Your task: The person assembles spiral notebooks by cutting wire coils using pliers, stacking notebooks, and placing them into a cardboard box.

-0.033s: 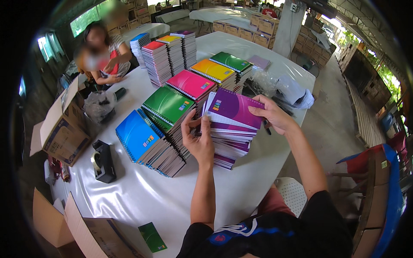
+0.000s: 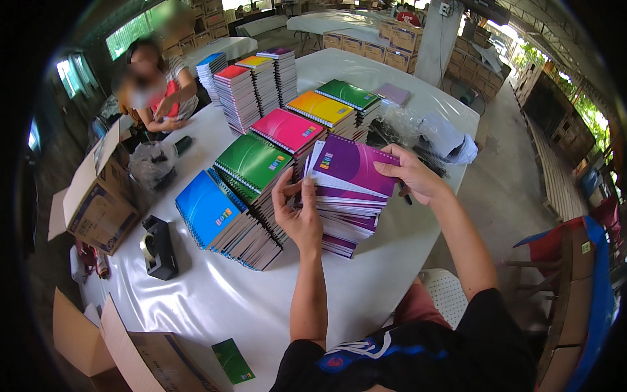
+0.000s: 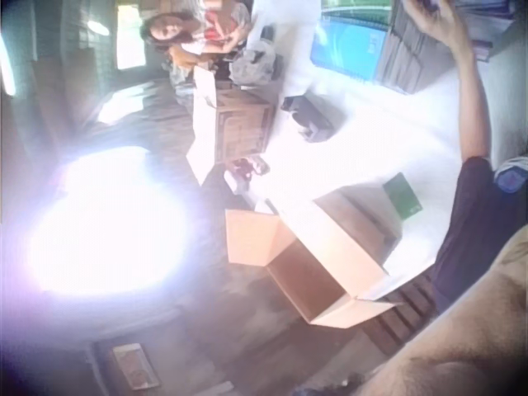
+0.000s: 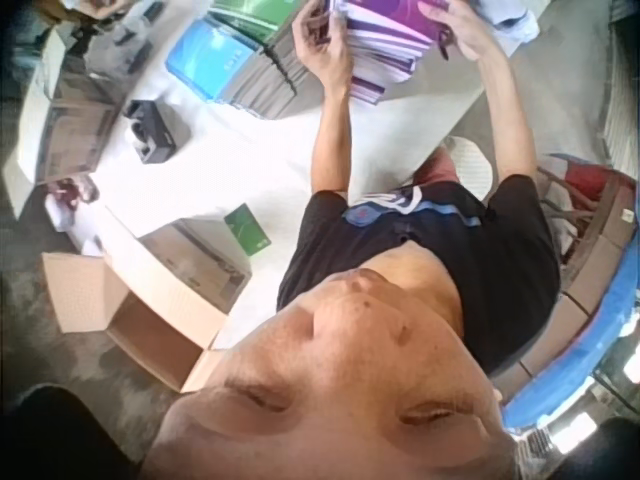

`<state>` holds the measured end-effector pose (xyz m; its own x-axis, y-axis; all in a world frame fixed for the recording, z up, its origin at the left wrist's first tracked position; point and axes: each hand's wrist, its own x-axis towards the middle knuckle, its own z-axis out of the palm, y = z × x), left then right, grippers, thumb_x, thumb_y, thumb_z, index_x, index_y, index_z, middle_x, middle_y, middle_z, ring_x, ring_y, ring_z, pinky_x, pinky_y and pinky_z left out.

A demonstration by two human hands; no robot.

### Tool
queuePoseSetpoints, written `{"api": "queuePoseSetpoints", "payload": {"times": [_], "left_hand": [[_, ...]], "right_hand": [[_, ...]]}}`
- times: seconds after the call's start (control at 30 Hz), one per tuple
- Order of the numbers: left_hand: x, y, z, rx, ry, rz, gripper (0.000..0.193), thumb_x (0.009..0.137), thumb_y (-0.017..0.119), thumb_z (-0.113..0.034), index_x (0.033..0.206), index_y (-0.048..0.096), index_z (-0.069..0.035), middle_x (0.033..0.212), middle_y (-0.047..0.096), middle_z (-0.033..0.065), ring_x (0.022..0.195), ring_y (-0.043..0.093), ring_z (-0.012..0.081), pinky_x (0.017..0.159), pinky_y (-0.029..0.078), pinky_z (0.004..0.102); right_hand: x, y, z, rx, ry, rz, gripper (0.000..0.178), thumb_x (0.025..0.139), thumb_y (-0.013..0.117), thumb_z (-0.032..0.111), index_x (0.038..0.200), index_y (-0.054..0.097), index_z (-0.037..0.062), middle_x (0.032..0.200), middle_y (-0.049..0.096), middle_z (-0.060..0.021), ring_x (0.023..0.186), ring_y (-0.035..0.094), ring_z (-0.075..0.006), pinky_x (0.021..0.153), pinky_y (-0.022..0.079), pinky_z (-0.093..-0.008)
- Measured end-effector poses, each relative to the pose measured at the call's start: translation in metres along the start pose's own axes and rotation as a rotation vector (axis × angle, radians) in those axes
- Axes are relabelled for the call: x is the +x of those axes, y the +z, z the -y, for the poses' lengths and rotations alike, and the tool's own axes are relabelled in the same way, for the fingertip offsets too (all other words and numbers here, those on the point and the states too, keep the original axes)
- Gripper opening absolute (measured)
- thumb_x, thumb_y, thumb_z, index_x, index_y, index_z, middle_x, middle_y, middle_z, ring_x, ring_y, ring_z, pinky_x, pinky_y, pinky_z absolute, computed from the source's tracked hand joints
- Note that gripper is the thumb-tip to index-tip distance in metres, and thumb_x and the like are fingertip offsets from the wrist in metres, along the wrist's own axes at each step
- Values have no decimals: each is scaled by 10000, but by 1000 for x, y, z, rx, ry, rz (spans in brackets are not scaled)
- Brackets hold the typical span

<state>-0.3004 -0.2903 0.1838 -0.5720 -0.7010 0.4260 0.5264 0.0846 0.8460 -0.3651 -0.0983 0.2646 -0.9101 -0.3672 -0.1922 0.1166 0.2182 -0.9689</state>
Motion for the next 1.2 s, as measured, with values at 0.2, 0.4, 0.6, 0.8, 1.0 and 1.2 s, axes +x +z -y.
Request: {"api": "queuePoseSetpoints", "payload": {"times": [0.2, 0.4, 0.6, 0.8, 1.0, 1.2], "left_hand": [[5, -7, -1, 227, 133, 88, 224, 874, 653, -104, 1074, 616, -11, 877, 610, 41, 768, 579, 89, 717, 449, 217], [-30, 1, -63, 596, 697, -237, 341, 869, 642, -170, 1145, 498, -30, 1133, 509, 110, 1119, 479, 267, 902, 417, 401], [-134, 44, -65, 418, 768, 619, 479, 753, 713, -197, 1205, 553, -218, 1131, 557, 51, 1125, 491, 214, 910, 385, 436], [-216, 92, 34, 1246, 197, 473, 417, 741, 721, -243, 1125, 587, -154, 1107, 553, 56, 1151, 469, 259, 1013, 177, 584], [-250, 70, 83, 1512, 221, 298, 414, 685, 743, -291, 1013, 574, -102, 1075, 521, 125, 1136, 431, 332, 1016, 141, 628], [-254, 83, 93, 1305, 309, 131, 610, 563, 823, -447, 914, 543, -34, 1021, 481, 153, 1087, 401, 367, 940, 297, 536]], "right_hand": [[6, -35, 4, 335, -492, -183, 264, 813, 710, 107, 1018, 546, 78, 936, 621, -35, 836, 597, -125, 713, 482, -272], [-14, -121, -41, 430, -585, 256, 182, 808, 685, 17, 941, 567, 56, 947, 664, -104, 857, 632, -168, 774, 517, -299], [3, -104, -132, 135, -252, 622, 131, 811, 653, -50, 906, 592, 18, 987, 673, -95, 960, 632, -167, 813, 504, -273], [15, -108, -253, -20, -183, 633, 256, 794, 692, 15, 1034, 603, 20, 1080, 648, -102, 995, 620, -183, 846, 485, -288], [26, -156, -234, -562, -729, 647, 773, 707, 774, 178, 1373, 396, 70, 1431, 358, -162, 1350, 286, -330, 1095, 263, -435], [145, -389, -201, -1111, -223, -910, 969, 606, 825, 298, 1427, 312, 263, 1510, 178, -168, 1369, 184, -421, 1042, 267, -597]]}}
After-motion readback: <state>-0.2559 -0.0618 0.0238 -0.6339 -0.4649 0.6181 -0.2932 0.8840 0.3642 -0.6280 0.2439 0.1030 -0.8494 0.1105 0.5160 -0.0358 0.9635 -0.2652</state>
